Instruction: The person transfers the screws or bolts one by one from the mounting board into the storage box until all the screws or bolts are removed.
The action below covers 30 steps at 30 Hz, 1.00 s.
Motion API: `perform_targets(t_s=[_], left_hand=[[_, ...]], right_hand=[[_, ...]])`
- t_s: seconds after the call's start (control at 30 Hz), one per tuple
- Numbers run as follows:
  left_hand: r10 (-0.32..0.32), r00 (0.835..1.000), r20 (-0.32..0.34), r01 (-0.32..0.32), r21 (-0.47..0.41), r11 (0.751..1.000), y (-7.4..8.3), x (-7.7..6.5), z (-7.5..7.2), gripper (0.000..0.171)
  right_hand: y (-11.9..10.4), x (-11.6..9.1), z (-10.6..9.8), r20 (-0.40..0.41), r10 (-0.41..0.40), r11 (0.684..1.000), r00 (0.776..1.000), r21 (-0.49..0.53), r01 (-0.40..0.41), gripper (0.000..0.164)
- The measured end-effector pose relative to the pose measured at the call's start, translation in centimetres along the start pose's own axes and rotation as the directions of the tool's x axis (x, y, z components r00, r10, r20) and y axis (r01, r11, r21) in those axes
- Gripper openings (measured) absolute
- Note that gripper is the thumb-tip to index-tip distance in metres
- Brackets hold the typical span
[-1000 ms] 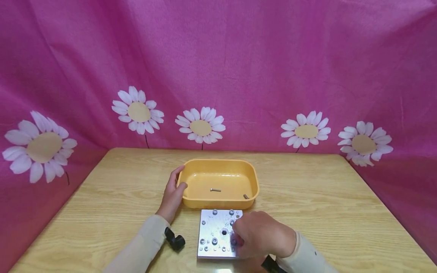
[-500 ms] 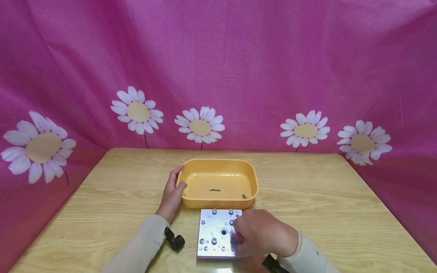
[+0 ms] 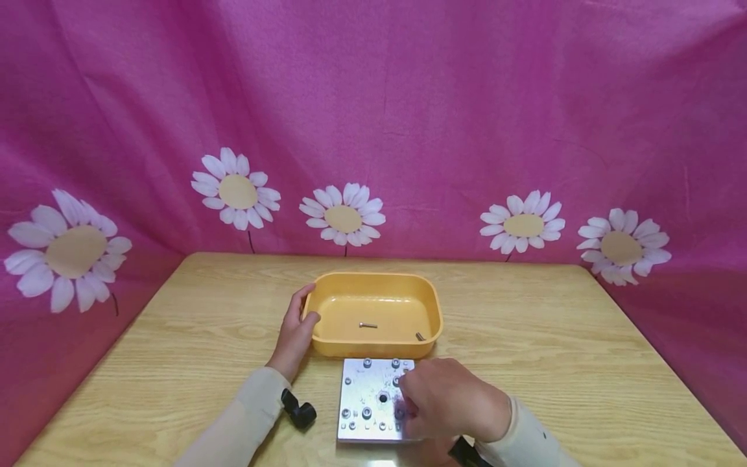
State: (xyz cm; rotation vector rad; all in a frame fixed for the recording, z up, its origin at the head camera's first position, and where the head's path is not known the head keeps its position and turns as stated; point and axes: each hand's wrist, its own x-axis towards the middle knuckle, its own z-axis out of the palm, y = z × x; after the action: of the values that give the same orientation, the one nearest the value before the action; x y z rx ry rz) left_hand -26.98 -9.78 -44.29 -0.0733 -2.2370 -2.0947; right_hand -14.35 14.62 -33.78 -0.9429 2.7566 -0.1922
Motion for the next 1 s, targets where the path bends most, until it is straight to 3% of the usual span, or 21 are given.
perform_targets(t_s=[0.47, 1.0], left_hand=[[0.007, 1.0, -0.004, -0.007, 0.007, 1.0, 0.04, -0.15, -0.09, 0.057], [-0.002, 1.0, -0.006, 0.002, 0.024, 1.0, -0.1, 0.03, 0.04, 0.056]], right_hand=[[-0.02, -0.12, -0.33, -0.044, -0.014, 1.0, 0.999, 0.009, 0.015, 0.027], [-0.15, -0.17, -0.61, -0.004, 0.01, 0.998, 1.0, 0.054, -0.01, 0.026]])
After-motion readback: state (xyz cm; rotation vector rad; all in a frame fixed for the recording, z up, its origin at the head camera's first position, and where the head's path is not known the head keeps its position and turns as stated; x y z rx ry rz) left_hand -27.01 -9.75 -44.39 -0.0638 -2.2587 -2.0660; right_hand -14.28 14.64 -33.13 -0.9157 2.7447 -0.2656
